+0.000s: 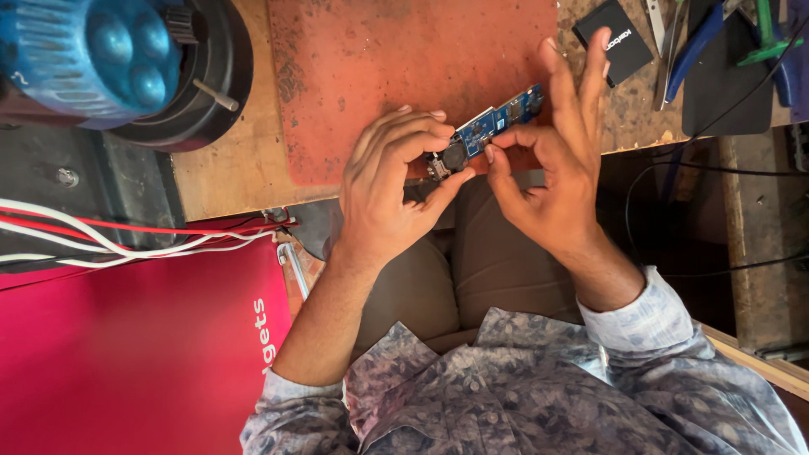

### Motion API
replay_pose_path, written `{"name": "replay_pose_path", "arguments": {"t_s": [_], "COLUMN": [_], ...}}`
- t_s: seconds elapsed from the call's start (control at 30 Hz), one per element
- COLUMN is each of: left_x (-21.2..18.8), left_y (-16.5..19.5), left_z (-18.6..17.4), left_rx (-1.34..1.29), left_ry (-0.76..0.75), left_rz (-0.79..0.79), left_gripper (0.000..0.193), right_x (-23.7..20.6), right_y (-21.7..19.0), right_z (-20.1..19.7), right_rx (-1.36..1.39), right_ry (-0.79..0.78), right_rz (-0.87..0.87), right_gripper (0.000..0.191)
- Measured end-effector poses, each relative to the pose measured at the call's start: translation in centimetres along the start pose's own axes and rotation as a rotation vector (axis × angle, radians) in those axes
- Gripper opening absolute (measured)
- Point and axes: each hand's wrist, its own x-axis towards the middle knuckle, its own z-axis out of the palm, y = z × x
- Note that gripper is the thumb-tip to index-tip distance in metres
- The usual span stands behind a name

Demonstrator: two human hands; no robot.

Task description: The person holds a small blue circuit board and uses a metal tool to scrape or clean a connector area. They then attach a small black battery to the board and connect a USB cable to test the device.

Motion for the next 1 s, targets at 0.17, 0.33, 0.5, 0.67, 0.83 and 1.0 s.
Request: {"name": "replay_pose_path", "arguments": {"t_s": [0.17, 0.33, 0.5, 0.67, 0.83, 1.0], "left_x": [-0.1, 0.5, 0.7, 0.8, 1.0, 1.0], "left_y": [0.2, 1.1, 1.8, 2.0, 1.8, 1.8], "left_z": [0.7, 0.9, 0.9, 0.7, 0.7, 0.9], "left_rx": [0.015, 0.016, 0.022, 0.027, 0.021, 0.021], "left_ry": [0.013, 0.009, 0.014, 0.001, -0.007, -0.002], "left_rz": [-0.003, -0.005, -0.001, -0.003, 0.005, 0.01], "left_gripper": [0.05, 0.05, 0.05, 0.05, 0.05, 0.05], "right_x": [0.3, 0.4, 0.4, 0.8, 1.1, 1.4], "right_y": [0.5, 0.6, 0.4, 0.2, -0.1, -0.5], "right_z": [-0.4, -1.6, -2.3, -2.1, -2.2, -2.6], "right_rx": [0.019, 0.006, 0.036, 0.064, 0.062, 0.181], "right_ry": [-0.031, -0.025, -0.027, -0.002, 0.028, 0.064], "right_rz": [0.001, -0.03, -0.011, -0.024, 0.036, 0.106], "right_gripper": [0.012, 0.013, 0.015, 0.015, 0.01, 0.015]}}
